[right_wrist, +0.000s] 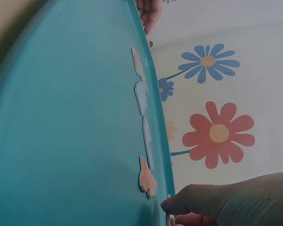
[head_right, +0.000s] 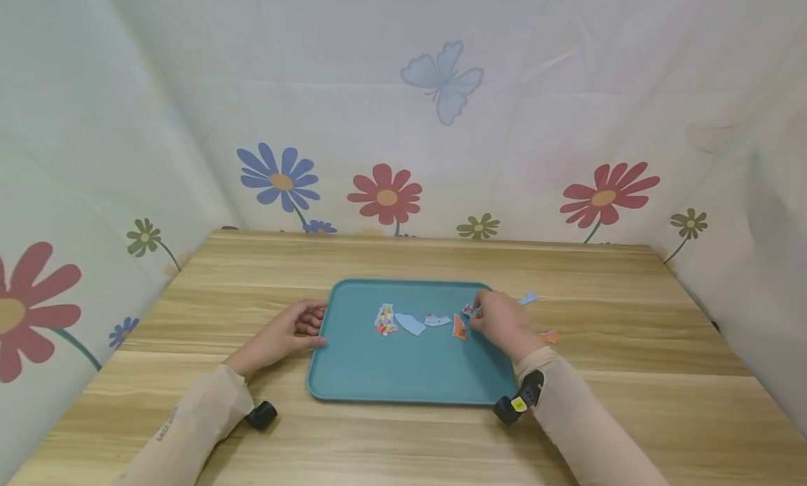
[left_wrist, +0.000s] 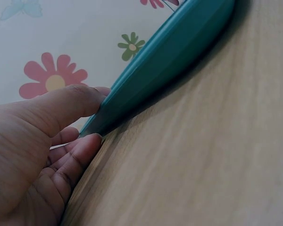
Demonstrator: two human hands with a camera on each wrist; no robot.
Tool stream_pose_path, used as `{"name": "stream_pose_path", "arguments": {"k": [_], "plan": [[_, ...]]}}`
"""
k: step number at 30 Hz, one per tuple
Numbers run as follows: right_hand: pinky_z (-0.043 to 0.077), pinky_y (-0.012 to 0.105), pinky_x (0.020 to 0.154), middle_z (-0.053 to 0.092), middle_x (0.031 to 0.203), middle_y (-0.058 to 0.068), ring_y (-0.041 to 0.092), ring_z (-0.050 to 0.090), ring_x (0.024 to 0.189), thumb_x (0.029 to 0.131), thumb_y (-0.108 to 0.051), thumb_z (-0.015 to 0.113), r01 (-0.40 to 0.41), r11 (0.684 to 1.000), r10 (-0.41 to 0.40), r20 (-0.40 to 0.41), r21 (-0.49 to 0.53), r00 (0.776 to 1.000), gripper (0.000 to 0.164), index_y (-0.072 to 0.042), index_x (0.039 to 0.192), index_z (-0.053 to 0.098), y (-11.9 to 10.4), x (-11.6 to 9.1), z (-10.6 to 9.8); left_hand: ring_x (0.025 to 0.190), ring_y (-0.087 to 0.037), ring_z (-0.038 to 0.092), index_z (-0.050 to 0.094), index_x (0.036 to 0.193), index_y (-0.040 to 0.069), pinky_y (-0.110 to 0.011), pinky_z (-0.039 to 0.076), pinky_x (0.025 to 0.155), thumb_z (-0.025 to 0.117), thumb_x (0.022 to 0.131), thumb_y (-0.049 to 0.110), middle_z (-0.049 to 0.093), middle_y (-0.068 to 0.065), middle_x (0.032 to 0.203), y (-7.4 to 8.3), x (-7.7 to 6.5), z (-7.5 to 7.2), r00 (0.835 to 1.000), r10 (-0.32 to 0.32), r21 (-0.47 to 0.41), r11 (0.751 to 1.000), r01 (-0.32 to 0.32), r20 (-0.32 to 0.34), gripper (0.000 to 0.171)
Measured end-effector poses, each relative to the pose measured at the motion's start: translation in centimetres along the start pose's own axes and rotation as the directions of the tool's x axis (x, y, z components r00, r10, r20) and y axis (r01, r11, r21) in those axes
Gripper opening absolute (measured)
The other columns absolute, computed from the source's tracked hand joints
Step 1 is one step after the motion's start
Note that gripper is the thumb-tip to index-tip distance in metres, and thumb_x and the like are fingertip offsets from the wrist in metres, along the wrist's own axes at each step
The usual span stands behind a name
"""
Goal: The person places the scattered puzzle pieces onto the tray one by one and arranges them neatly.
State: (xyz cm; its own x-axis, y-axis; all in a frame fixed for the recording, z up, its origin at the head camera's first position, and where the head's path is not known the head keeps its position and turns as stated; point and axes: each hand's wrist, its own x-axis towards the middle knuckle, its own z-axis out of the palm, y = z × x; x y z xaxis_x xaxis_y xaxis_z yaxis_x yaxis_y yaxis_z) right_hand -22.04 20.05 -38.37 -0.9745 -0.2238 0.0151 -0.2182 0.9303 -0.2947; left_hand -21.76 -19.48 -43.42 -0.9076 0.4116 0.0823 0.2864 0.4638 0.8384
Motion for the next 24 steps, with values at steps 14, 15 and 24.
{"name": "stream_pose_path", "arguments": {"k": [14, 15, 24], "plan": [[0.044, 0.028, 0.057, 0.064, 0.078, 0.003, 0.014, 0.055, 0.067, 0.083, -0.016, 0.072, 0.010, 1.000, -0.010, -0.001, 0.004, 1.000, 0.021, -0.004, 0.099, 0.065, 0.23, -0.03, 0.52, 0.096, -0.018, 0.055, 0.042, 0.138, -0.003, -0.019, 0.052, 0.081, 0.078, 0.081, 0.013, 0.056, -0.015, 0.113, 0.06, 0.10, 0.04, 1.000, 0.015, -0.004, 1.000, -0.015, 0.002, 0.070], [0.044, 0.028, 0.057, 0.064, 0.078, 0.004, 0.015, 0.055, 0.067, 0.083, -0.016, 0.072, 0.014, 1.000, -0.014, -0.001, 0.006, 1.000, 0.021, -0.004, 0.098, 0.065, 0.25, -0.04, 0.52, 0.096, -0.018, 0.055, 0.042, 0.138, -0.003, -0.019, 0.052, 0.081, 0.078, 0.081, 0.014, 0.056, -0.015, 0.113, 0.04, 0.08, 0.03, 1.000, 0.015, -0.005, 1.000, -0.015, 0.002, 0.070], [0.050, 0.034, 0.064, 0.065, 0.086, 0.009, 0.019, 0.059, 0.075, 0.083, -0.019, 0.073, 0.028, 1.000, -0.028, 0.006, 0.011, 1.000, 0.022, -0.004, 0.098, 0.066, 0.51, -0.14, 0.46, 0.097, -0.019, 0.055, 0.042, 0.137, -0.004, -0.019, 0.052, 0.082, 0.078, 0.081, 0.013, 0.056, -0.016, 0.113, -0.22, -0.06, 0.05, 1.000, 0.020, -0.011, 1.000, -0.020, 0.000, 0.069]]}}
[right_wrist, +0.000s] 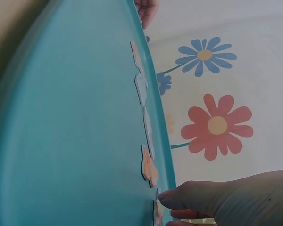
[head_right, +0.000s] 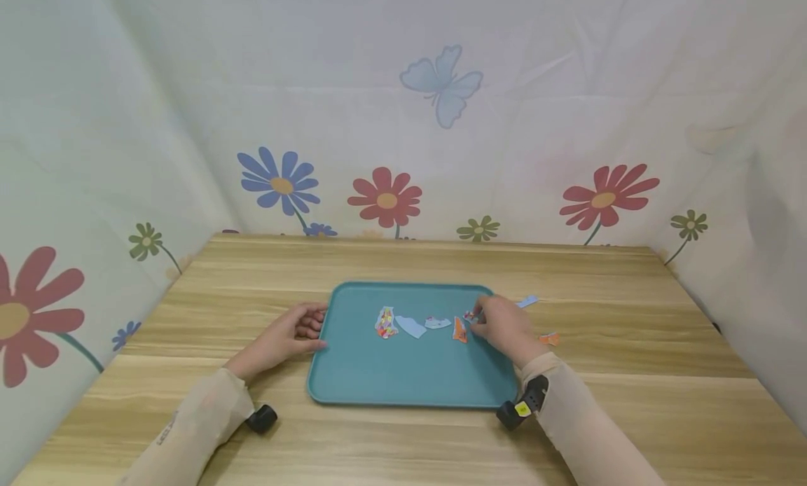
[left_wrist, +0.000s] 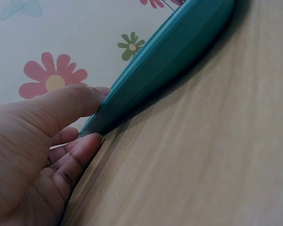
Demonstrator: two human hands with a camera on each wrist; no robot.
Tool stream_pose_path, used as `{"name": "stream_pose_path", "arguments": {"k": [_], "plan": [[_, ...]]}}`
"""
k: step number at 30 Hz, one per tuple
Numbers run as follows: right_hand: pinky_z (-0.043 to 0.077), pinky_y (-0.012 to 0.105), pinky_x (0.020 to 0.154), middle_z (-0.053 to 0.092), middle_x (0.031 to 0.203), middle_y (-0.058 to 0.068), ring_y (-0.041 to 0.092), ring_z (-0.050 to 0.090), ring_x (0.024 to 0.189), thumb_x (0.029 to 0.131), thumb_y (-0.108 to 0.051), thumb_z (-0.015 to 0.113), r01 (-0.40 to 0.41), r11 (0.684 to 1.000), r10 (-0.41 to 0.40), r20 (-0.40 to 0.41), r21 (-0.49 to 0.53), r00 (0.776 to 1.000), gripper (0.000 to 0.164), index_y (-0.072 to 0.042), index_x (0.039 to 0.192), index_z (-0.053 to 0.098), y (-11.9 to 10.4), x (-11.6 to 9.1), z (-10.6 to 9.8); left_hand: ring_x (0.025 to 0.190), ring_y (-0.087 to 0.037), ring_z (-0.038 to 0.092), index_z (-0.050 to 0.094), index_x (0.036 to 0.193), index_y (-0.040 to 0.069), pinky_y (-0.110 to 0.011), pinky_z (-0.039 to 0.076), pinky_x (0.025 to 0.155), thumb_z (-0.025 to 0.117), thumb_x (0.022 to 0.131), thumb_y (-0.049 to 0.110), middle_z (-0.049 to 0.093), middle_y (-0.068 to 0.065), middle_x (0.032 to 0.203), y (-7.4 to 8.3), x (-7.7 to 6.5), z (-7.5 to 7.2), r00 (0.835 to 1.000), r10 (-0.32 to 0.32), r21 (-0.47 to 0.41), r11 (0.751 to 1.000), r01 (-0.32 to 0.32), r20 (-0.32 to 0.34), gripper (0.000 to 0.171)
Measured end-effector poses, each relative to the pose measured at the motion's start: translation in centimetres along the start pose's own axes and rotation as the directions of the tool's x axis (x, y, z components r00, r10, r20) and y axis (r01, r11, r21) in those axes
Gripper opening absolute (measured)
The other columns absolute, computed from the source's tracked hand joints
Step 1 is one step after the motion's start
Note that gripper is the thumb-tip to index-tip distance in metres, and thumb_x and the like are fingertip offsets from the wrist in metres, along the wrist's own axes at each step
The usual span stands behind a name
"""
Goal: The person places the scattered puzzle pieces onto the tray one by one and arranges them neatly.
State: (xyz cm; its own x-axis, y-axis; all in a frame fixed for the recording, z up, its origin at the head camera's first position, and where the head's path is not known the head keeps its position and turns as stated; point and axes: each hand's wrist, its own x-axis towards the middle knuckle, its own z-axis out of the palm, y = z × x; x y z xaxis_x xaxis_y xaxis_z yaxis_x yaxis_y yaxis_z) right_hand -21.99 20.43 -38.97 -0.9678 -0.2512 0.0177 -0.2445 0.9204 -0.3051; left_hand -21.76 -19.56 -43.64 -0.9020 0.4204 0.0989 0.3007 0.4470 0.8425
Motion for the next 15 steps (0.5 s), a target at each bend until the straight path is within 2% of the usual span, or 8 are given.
{"name": "stream_pose_path", "arguments": {"k": [10, 15], "plan": [[0.052, 0.037, 0.066, 0.066, 0.089, 0.013, 0.022, 0.060, 0.077, 0.083, -0.017, 0.074, 0.007, 0.999, -0.006, -0.029, 0.037, 1.000, 0.027, 0.000, 0.101, 0.066, 0.4, -0.3, -0.8, 0.098, -0.020, 0.055, 0.042, 0.138, -0.003, -0.019, 0.052, 0.082, 0.078, 0.081, 0.013, 0.055, -0.016, 0.115, 0.0, 0.0, 0.1, 1.000, -0.015, 0.001, 1.000, 0.015, -0.001, 0.069], [0.051, 0.038, 0.066, 0.065, 0.087, 0.012, 0.021, 0.059, 0.075, 0.082, -0.017, 0.074, 0.022, 0.999, -0.021, -0.053, 0.023, 0.998, 0.027, 0.000, 0.101, 0.067, 0.7, -0.4, -1.4, 0.098, -0.020, 0.055, 0.042, 0.138, -0.003, -0.019, 0.052, 0.083, 0.078, 0.081, 0.014, 0.055, -0.016, 0.116, 0.0, 0.0, 0.1, 1.000, -0.019, -0.001, 1.000, 0.019, 0.002, 0.070]]}}
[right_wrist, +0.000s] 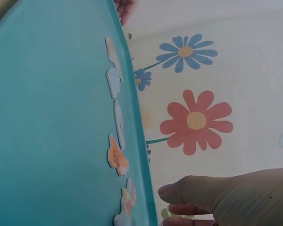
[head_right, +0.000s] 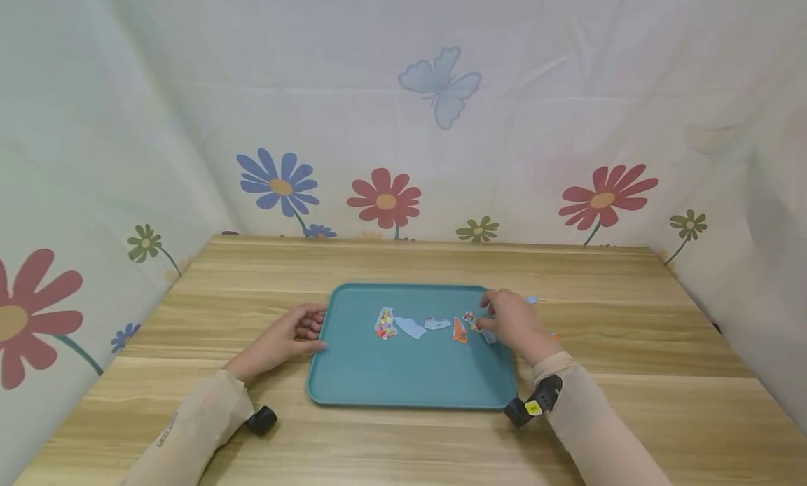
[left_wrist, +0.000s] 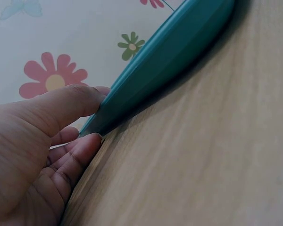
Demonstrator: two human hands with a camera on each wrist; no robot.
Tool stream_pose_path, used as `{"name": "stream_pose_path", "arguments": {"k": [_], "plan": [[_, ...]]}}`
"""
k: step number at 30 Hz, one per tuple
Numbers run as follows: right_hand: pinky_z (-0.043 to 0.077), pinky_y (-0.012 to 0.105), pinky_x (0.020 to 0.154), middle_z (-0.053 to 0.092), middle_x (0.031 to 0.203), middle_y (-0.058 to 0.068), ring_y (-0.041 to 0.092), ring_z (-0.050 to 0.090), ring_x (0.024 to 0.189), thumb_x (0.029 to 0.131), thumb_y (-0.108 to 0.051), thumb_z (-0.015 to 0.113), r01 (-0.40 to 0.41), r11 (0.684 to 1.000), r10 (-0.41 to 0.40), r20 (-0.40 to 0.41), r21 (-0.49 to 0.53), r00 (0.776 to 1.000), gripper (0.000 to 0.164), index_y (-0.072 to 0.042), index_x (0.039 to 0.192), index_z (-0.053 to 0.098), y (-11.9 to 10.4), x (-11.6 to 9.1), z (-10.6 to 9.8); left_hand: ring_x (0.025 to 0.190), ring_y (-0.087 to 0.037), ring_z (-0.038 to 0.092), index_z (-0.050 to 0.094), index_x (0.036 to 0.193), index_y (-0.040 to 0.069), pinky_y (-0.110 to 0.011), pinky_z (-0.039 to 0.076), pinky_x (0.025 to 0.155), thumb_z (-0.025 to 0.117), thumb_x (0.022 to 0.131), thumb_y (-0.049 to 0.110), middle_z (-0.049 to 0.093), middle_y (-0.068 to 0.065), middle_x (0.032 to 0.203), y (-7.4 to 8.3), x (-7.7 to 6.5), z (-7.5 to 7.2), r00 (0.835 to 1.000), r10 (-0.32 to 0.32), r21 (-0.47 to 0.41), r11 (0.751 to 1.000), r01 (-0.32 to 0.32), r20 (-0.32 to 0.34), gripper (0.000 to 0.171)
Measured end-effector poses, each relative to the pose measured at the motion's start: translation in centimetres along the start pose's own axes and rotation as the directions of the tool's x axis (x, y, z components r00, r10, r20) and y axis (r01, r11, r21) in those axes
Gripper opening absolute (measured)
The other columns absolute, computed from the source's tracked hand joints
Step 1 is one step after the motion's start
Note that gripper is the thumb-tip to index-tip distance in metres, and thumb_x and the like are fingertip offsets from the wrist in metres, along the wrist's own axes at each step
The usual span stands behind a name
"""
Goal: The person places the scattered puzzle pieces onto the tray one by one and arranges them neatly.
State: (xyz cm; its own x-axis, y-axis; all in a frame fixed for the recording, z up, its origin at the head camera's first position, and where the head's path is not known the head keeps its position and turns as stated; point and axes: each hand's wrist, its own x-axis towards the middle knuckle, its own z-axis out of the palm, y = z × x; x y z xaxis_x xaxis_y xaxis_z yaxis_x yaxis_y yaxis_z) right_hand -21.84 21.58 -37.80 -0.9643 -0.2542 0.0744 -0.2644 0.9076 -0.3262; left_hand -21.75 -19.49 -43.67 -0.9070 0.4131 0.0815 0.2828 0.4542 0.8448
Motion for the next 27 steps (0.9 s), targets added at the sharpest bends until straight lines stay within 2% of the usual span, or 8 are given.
{"name": "stream_pose_path", "arguments": {"k": [5, 9, 17, 27], "plan": [[0.049, 0.036, 0.065, 0.065, 0.086, 0.012, 0.020, 0.057, 0.074, 0.083, -0.015, 0.073, 0.012, 1.000, -0.011, -0.026, 0.028, 1.000, 0.026, 0.001, 0.101, 0.066, 0.4, -0.4, -0.6, 0.098, -0.020, 0.055, 0.042, 0.138, -0.003, -0.019, 0.052, 0.082, 0.078, 0.081, 0.013, 0.055, -0.016, 0.115, -0.1, 0.0, 0.1, 1.000, 0.000, -0.002, 1.000, 0.000, 0.000, 0.069], [0.048, 0.030, 0.060, 0.064, 0.091, 0.015, 0.016, 0.058, 0.068, 0.086, -0.014, 0.070, -0.009, 0.997, 0.011, -0.020, 0.071, 1.000, 0.028, 0.003, 0.106, 0.064, 0.7, -0.7, -1.2, 0.098, -0.019, 0.055, 0.042, 0.138, -0.003, -0.020, 0.051, 0.082, 0.078, 0.081, 0.014, 0.055, -0.016, 0.115, -0.1, 0.0, 0.1, 1.000, 0.000, -0.001, 1.000, 0.000, 0.000, 0.069], [0.052, 0.041, 0.068, 0.065, 0.093, 0.016, 0.025, 0.060, 0.079, 0.086, -0.015, 0.069, -0.011, 0.999, 0.013, -0.051, 0.043, 0.999, 0.028, 0.003, 0.106, 0.064, 1.7, -1.2, -2.0, 0.097, -0.018, 0.055, 0.042, 0.139, -0.003, -0.020, 0.052, 0.083, 0.078, 0.081, 0.012, 0.055, -0.016, 0.116, 0.1, 0.0, 0.0, 1.000, -0.006, -0.003, 1.000, 0.006, -0.001, 0.070], [0.049, 0.036, 0.063, 0.063, 0.091, 0.017, 0.023, 0.057, 0.075, 0.086, -0.018, 0.070, -0.030, 0.999, 0.031, -0.052, 0.032, 0.998, 0.032, 0.005, 0.107, 0.063, 2.9, -2.2, -3.1, 0.097, -0.019, 0.056, 0.042, 0.138, -0.005, -0.021, 0.052, 0.083, 0.077, 0.081, 0.011, 0.055, -0.018, 0.114, -0.1, 0.1, -0.1, 1.000, 0.012, 0.004, 1.000, -0.012, -0.004, 0.069]]}}
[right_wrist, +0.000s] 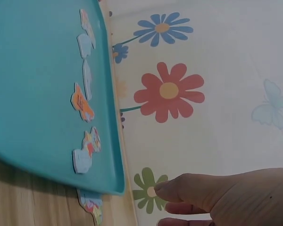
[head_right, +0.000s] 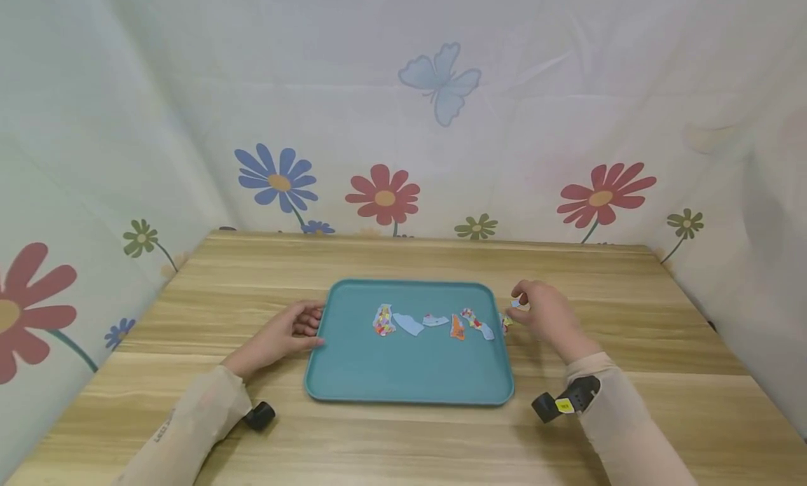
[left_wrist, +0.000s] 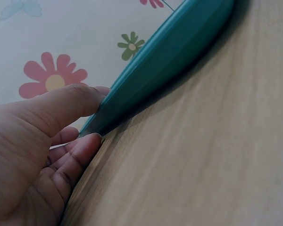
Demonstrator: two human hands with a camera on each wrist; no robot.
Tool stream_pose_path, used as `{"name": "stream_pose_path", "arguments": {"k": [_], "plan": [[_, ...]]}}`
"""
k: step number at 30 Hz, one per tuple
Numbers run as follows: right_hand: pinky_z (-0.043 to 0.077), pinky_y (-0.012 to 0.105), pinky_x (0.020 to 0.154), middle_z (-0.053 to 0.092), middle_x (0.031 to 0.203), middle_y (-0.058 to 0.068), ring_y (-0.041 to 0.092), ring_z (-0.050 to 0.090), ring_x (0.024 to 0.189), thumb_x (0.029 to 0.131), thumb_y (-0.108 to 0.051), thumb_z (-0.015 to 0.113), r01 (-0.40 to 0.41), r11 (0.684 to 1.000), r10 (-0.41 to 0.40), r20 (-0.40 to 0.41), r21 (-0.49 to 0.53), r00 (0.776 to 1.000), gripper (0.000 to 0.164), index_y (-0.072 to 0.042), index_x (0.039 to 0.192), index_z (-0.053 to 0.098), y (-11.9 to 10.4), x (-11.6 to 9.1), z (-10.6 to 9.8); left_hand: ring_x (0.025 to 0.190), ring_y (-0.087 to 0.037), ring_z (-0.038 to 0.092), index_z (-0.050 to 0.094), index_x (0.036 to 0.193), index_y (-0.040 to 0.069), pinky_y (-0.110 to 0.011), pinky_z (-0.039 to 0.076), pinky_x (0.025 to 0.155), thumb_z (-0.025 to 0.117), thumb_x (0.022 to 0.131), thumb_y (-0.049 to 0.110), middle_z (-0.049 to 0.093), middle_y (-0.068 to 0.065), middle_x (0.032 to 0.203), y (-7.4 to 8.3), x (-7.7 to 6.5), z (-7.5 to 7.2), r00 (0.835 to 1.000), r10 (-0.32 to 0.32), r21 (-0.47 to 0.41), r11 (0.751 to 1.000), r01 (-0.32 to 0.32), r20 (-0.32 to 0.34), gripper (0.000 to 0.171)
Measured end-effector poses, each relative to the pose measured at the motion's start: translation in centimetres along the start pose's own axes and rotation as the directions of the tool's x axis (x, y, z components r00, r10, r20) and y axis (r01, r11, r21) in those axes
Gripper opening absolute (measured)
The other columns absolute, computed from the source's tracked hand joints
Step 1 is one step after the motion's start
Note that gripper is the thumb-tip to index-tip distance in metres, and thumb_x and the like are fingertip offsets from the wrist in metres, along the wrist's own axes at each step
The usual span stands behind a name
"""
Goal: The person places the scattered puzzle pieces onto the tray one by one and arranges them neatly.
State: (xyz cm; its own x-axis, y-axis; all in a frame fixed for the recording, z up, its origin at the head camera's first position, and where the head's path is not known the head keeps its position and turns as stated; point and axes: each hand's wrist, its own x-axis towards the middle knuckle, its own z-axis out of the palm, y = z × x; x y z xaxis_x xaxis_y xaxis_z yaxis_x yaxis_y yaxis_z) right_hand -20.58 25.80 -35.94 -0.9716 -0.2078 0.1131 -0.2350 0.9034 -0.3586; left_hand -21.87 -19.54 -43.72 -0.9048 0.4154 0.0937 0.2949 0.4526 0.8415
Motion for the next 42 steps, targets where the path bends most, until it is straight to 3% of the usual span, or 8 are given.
{"name": "stream_pose_path", "arguments": {"k": [6, 17, 29, 42], "plan": [[0.050, 0.039, 0.063, 0.063, 0.092, 0.019, 0.026, 0.058, 0.076, 0.087, -0.022, 0.070, -0.028, 0.999, 0.029, 0.023, -0.024, 0.999, 0.035, 0.005, 0.108, 0.062, 0.9, -0.4, -0.5, 0.097, -0.017, 0.055, 0.042, 0.139, -0.002, -0.018, 0.051, 0.082, 0.077, 0.081, 0.010, 0.055, -0.015, 0.114, 0.2, 0.1, 0.0, 1.000, -0.023, -0.001, 1.000, 0.023, 0.000, 0.069], [0.052, 0.047, 0.068, 0.065, 0.097, 0.025, 0.034, 0.062, 0.082, 0.086, -0.027, 0.070, -0.073, 0.996, 0.075, 0.051, -0.051, 0.996, 0.042, 0.006, 0.110, 0.061, 2.4, -1.3, -0.7, 0.098, -0.019, 0.055, 0.042, 0.137, -0.005, -0.020, 0.051, 0.083, 0.077, 0.082, 0.011, 0.054, -0.019, 0.117, -0.1, 0.1, 0.0, 1.000, 0.002, -0.005, 1.000, -0.002, -0.005, 0.067], [0.052, 0.050, 0.070, 0.066, 0.092, 0.024, 0.035, 0.062, 0.080, 0.085, -0.028, 0.072, -0.085, 0.994, 0.088, 0.045, -0.067, 0.995, 0.042, 0.008, 0.106, 0.062, 3.7, -2.3, -0.2, 0.099, -0.020, 0.055, 0.041, 0.138, -0.005, -0.021, 0.051, 0.083, 0.077, 0.082, 0.011, 0.054, -0.019, 0.117, -0.1, 0.1, -0.1, 1.000, -0.004, -0.008, 1.000, 0.004, 0.000, 0.068], [0.052, 0.051, 0.074, 0.066, 0.097, 0.025, 0.036, 0.063, 0.085, 0.083, -0.035, 0.073, -0.160, 0.984, 0.165, 0.054, -0.080, 0.985, 0.053, 0.010, 0.108, 0.060, 4.5, -3.0, 0.5, 0.098, -0.018, 0.054, 0.042, 0.138, -0.002, -0.018, 0.051, 0.081, 0.078, 0.081, 0.011, 0.054, -0.016, 0.116, 0.0, 0.2, 0.0, 1.000, -0.022, -0.019, 1.000, 0.022, 0.001, 0.069]]}}
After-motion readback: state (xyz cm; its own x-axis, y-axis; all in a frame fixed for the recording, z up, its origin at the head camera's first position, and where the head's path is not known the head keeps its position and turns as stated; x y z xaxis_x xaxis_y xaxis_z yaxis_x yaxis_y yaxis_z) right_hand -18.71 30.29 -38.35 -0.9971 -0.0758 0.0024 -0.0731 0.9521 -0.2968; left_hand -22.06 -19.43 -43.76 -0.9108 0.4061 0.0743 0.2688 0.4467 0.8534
